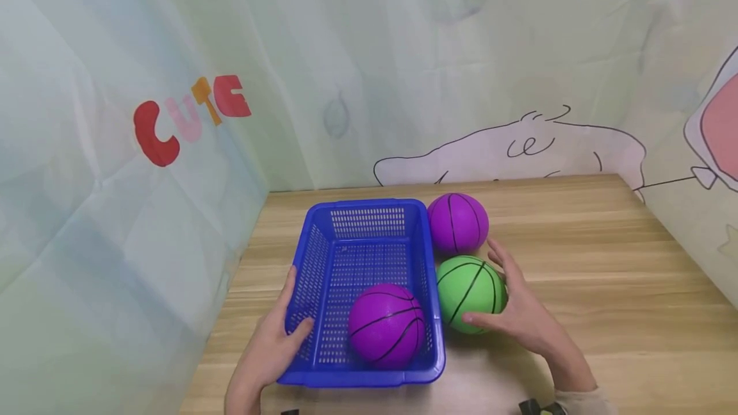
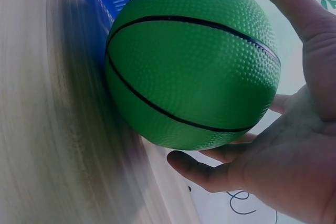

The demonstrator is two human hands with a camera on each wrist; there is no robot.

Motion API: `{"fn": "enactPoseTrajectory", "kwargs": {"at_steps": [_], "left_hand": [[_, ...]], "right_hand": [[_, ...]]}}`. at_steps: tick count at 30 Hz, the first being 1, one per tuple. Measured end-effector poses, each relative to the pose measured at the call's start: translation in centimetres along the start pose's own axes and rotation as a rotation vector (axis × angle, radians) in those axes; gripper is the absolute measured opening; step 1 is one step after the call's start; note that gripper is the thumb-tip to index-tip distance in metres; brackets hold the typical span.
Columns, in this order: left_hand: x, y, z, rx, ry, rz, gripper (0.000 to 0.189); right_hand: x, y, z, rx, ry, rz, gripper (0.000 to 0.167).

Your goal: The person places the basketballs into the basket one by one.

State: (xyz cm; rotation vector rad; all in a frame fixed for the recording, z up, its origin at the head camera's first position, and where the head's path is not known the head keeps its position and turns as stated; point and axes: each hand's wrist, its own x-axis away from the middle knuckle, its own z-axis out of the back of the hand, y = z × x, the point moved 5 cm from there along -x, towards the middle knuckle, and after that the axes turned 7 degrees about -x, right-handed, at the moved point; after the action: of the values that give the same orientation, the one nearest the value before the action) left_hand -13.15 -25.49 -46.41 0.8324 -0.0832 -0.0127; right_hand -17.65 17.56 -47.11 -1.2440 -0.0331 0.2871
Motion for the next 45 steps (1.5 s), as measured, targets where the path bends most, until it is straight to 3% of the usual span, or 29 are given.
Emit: {"fn": "enactPoseTrajectory", "kwargs": {"at_steps": [26, 32, 45], "left_hand": [[-0.3, 0.3, -0.1, 0.006, -0.007, -0.038, 0.096], [-0.2, 0.2, 0.0, 0.002, -0.008, -0.022, 0.096], [-0.2, 0.1, 0.0, 0.005, -0.010, -0.016, 0.097]], "right_hand": [[0.0, 1.0, -0.5, 0.020, -0.021, 0.009, 0.141], [-0.2, 1.0, -0.6, 0.004, -0.043, 0.012, 0.141], [0.2, 1.3, -0.6, -0.077, -0.014, -0.039, 0.125]]}}
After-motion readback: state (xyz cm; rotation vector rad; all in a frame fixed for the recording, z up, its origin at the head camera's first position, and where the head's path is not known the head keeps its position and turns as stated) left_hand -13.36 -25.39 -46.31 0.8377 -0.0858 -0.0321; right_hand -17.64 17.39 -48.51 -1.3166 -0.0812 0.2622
